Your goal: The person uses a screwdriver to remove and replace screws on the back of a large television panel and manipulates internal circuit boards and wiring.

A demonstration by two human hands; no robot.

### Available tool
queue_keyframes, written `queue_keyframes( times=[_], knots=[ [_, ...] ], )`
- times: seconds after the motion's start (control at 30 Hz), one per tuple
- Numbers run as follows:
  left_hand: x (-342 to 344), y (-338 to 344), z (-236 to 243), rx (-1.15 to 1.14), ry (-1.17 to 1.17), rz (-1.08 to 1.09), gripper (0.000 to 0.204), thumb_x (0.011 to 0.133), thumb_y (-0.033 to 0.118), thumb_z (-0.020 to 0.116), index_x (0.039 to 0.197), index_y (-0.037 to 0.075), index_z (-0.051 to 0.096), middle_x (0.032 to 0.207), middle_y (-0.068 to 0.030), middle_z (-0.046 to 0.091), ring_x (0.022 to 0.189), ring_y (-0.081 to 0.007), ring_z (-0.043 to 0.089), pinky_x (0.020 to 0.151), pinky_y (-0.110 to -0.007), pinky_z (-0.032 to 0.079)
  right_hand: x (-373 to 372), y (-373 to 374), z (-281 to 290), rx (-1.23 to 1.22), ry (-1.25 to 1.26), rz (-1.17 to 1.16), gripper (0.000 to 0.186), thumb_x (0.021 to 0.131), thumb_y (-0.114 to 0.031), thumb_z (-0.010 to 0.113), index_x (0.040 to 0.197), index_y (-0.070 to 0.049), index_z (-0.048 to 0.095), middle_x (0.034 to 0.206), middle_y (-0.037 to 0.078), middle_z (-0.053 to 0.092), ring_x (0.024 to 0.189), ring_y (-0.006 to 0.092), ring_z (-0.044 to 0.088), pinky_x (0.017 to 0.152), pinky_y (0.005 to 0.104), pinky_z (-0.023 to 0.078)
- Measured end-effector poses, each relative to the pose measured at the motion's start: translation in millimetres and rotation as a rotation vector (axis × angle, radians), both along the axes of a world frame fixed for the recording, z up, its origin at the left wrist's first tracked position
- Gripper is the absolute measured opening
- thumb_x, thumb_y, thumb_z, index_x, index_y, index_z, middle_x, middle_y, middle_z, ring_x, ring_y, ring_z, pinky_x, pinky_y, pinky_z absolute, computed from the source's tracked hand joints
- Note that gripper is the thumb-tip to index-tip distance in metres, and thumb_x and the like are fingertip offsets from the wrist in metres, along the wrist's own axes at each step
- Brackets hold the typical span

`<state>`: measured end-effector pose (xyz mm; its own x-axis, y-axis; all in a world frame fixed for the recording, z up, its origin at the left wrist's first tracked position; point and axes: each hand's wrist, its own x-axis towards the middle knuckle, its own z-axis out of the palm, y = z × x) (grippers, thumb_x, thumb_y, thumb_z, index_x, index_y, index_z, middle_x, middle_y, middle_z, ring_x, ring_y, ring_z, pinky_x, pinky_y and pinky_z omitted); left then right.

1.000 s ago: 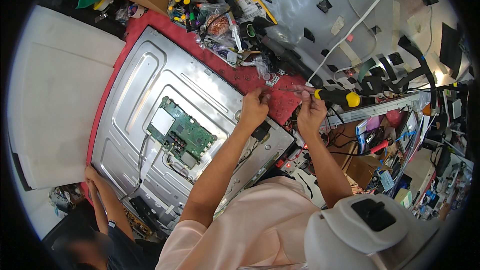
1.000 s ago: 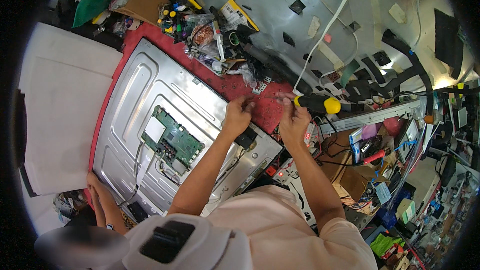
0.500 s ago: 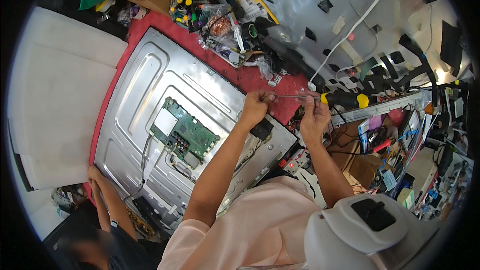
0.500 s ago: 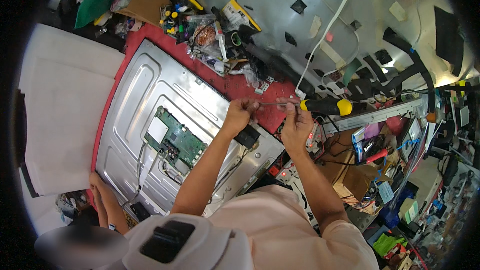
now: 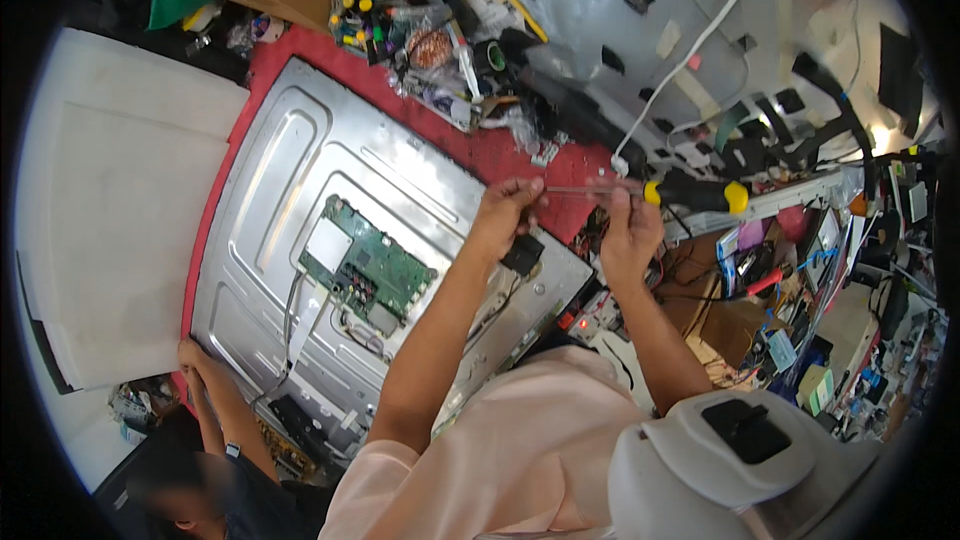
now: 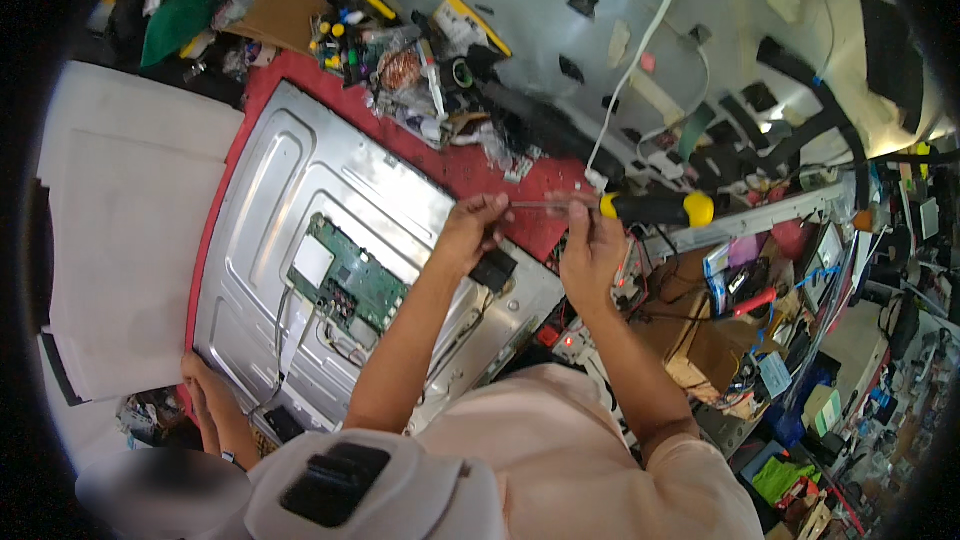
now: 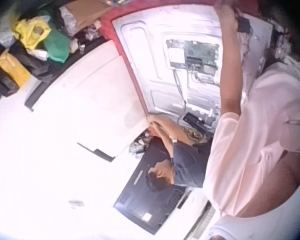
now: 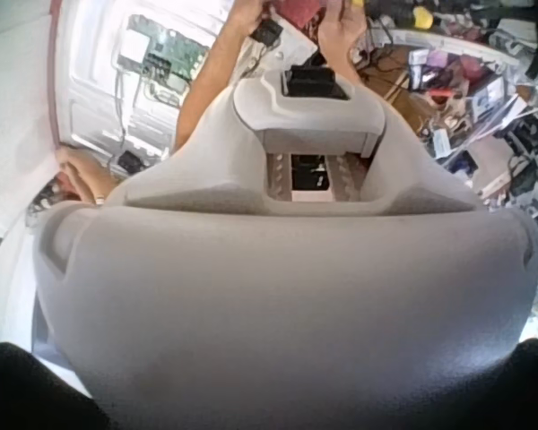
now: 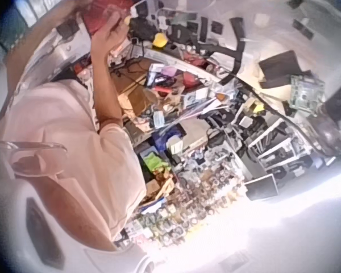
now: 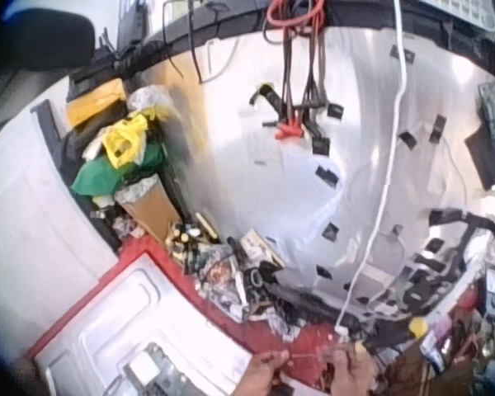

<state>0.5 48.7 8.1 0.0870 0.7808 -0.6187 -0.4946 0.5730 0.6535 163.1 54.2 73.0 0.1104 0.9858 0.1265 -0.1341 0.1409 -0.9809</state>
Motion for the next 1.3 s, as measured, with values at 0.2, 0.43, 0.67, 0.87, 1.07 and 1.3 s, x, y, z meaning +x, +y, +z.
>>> queue_keyframes(
  times=[0.2, 0.43, 0.67, 0.87, 1.07, 1.3],
  knots=[
    [-12.6, 1.7, 12.2, 0.042, -0.204, 0.020, 0.019, 0.092, 0.025, 0.064, 0.087, 0.006, 0.062, 0.080, -0.0040, 0.065, 0.052, -0.0074, 0.050, 0.040, -0.019, 0.034, -4.6, 0.8, 11.1, -0.042, 0.096, -0.022, 0.017, 0.099, -0.010, 0.049, 0.105, 0.005, 0.053, 0.096, 0.016, 0.066, 0.091, 0.0243, 0.067, 0.078, 0.0329, 0.058],
    [-8.4, -3.6, 19.9, 0.066, -0.226, 0.010, 0.017, 0.092, 0.024, 0.063, 0.086, 0.008, 0.061, 0.081, -0.0039, 0.065, 0.054, -0.0076, 0.051, 0.041, -0.018, 0.035, -0.8, -0.7, 19.2, -0.015, 0.104, -0.016, 0.017, 0.099, -0.011, 0.050, 0.104, 0.005, 0.054, 0.097, 0.016, 0.066, 0.090, 0.0237, 0.067, 0.078, 0.0328, 0.058],
    [3.9, -12.3, 21.1, 0.053, -0.293, 0.014, 0.021, 0.094, 0.027, 0.061, 0.086, 0.007, 0.061, 0.076, -0.0045, 0.064, 0.051, -0.0081, 0.050, 0.041, -0.019, 0.035, 9.4, -5.8, 20.1, -0.007, -0.029, 0.026, 0.019, 0.099, -0.015, 0.051, 0.105, 0.003, 0.054, 0.100, 0.018, 0.067, 0.086, 0.0222, 0.068, 0.076, 0.0307, 0.056],
    [7.6, -16.7, 25.3, 0.151, -0.109, -0.089, 0.024, 0.094, 0.029, 0.060, 0.088, 0.006, 0.061, 0.076, -0.0056, 0.066, 0.051, -0.0095, 0.052, 0.042, -0.020, 0.035, 21.7, -9.9, 12.4, -0.030, -0.095, 0.065, 0.020, 0.099, -0.017, 0.051, 0.103, 0.002, 0.054, 0.097, 0.015, 0.068, 0.078, 0.0162, 0.066, 0.072, 0.0266, 0.053],
    [2.5, -20.1, 19.3, 0.153, -0.151, -0.083, 0.027, 0.095, 0.029, 0.059, 0.091, 0.003, 0.062, 0.076, -0.0068, 0.067, 0.052, -0.0083, 0.056, 0.042, -0.020, 0.037, 20.7, -12.4, 8.1, -0.070, -0.091, 0.059, 0.018, 0.099, -0.015, 0.051, 0.102, 0.002, 0.054, 0.096, 0.015, 0.067, 0.079, 0.0163, 0.066, 0.072, 0.0273, 0.054],
    [-11.7, -21.2, 16.3, 0.581, 0.997, -0.166, 0.024, 0.093, 0.022, 0.060, 0.104, 0.002, 0.064, 0.081, -0.0117, 0.066, 0.061, -0.0214, 0.060, 0.055, -0.031, 0.047, 25.7, -16.4, -5.4, -0.064, -0.159, 0.097, 0.015, 0.099, -0.009, 0.050, 0.099, 0.004, 0.055, 0.095, 0.014, 0.067, 0.079, 0.0163, 0.065, 0.071, 0.0278, 0.053]
  ],
)
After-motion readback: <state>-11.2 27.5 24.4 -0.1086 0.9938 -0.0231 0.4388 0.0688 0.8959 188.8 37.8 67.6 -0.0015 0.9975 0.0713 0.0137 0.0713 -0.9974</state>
